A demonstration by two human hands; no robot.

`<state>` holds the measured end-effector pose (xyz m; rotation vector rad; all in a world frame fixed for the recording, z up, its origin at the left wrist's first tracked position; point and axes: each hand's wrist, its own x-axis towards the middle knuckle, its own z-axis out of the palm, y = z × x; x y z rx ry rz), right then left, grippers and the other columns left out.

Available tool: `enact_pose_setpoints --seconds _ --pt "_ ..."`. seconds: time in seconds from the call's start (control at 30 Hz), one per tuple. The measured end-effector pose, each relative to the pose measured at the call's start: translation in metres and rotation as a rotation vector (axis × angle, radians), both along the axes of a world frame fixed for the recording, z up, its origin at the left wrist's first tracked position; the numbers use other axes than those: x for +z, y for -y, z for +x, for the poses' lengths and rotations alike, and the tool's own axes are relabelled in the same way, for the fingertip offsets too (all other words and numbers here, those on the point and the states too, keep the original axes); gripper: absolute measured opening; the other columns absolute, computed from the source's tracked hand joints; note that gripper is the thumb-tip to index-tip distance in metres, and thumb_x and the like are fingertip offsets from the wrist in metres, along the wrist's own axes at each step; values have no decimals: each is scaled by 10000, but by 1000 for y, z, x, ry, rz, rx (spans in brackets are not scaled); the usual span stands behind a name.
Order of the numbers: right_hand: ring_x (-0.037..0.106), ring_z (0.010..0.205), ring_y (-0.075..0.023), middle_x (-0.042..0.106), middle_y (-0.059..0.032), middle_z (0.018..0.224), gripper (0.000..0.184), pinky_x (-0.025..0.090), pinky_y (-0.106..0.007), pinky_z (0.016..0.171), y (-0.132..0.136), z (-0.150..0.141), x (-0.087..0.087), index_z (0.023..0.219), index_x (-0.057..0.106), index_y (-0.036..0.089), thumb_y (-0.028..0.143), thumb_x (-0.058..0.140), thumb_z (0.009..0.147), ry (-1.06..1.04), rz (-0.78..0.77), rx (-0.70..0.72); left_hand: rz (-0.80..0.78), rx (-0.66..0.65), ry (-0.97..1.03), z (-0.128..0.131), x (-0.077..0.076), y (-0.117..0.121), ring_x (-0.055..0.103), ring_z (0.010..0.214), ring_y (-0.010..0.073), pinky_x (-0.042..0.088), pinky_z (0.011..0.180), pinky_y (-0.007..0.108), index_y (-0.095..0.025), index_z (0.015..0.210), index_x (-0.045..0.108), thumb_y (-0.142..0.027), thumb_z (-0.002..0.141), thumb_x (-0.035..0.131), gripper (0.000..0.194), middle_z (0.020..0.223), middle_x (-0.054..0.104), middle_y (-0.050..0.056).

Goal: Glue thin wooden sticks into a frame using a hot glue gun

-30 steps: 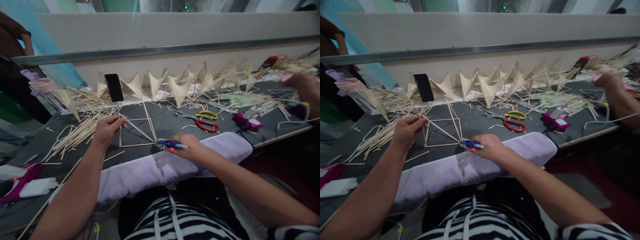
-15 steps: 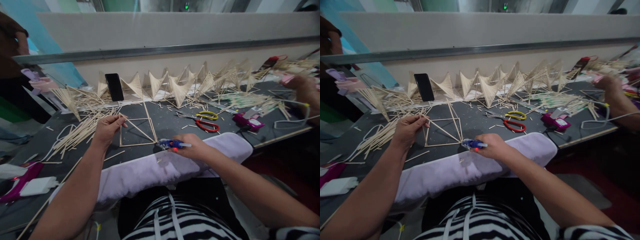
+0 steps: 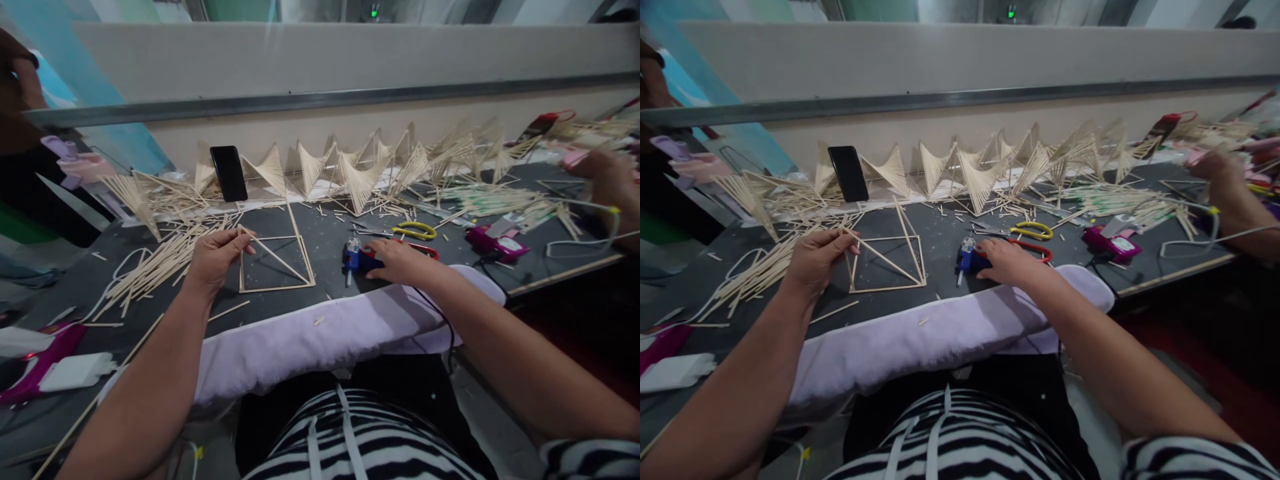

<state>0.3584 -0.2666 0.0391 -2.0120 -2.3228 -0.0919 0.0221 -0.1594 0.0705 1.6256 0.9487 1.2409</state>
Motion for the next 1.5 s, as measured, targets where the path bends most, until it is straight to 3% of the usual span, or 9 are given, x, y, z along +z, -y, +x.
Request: enact_pose_setpoints --seconds 0.1,0.17,0.2,0.3,0.4,0.77,1.03,1.27,1.5 --pt "496 1007 -259 558 -131 1090 440 363 -349 829 10 -13 15 1104 520 144 330 595 711 7 108 -63 -2 -13 -6 0 0 -1 387 405 49 195 352 195 -140 655 688 -265 649 645 132 596 613 30" --pt "512 965 -214 597 -98 983 246 351 -317 844 18 -37 20 998 571 161 281 468 809 -93 213 -82 -8 -23 -2 0 0 -1 386 411 46 191 355 195 -137 645 685 -265 647 649 133 619 620 35" --pt "527 924 -185 606 -78 948 210 359 -283 827 21 -53 19 945 586 174 270 442 826 -166 195 -44 -10 -21 2 0 0 -1 394 419 47 191 357 195 -137 643 684 -266 645 652 133 629 622 36" --pt "553 830 -140 612 -38 874 139 376 -220 737 21 -94 3 886 588 197 246 493 797 -305 24 44 -17 -3 21 1 0 -1 421 444 57 204 369 193 -140 631 681 -273 631 662 134 637 624 36" --pt "556 820 -146 609 -30 887 162 371 -221 689 10 -116 -15 912 572 210 255 548 758 -315 -3 -4 -24 17 34 3 0 0 419 442 61 210 374 199 -141 614 677 -280 615 668 139 624 624 35" --pt "569 796 -148 623 3 876 88 329 -223 593 -15 -122 -26 838 563 241 266 511 771 -295 3 -24 -40 33 29 3 -2 -1 422 442 68 226 384 205 -150 683 692 -300 630 651 164 638 630 30" --pt "559 751 -140 619 4 867 83 290 -222 543 -31 -124 -28 832 544 239 235 496 764 -290 -10 -44 -4 41 31 1 -4 -5 316 382 29 171 364 200 -152 722 692 -314 652 642 184 669 639 26" --pt "533 696 -124 617 -1 895 267 278 -216 534 -30 -124 -30 1042 461 246 201 445 779 -375 12 37 -20 33 35 1 -4 -5 416 439 56 223 368 187 -153 760 690 -310 652 646 196 670 638 37" --pt "554 781 -138 609 -12 950 320 326 -207 600 -30 -125 -27 1064 514 267 163 425 775 -351 5 71 -5 24 46 1 -4 -6 346 381 35 195 352 197 -154 712 688 -318 649 647 180 654 641 35"
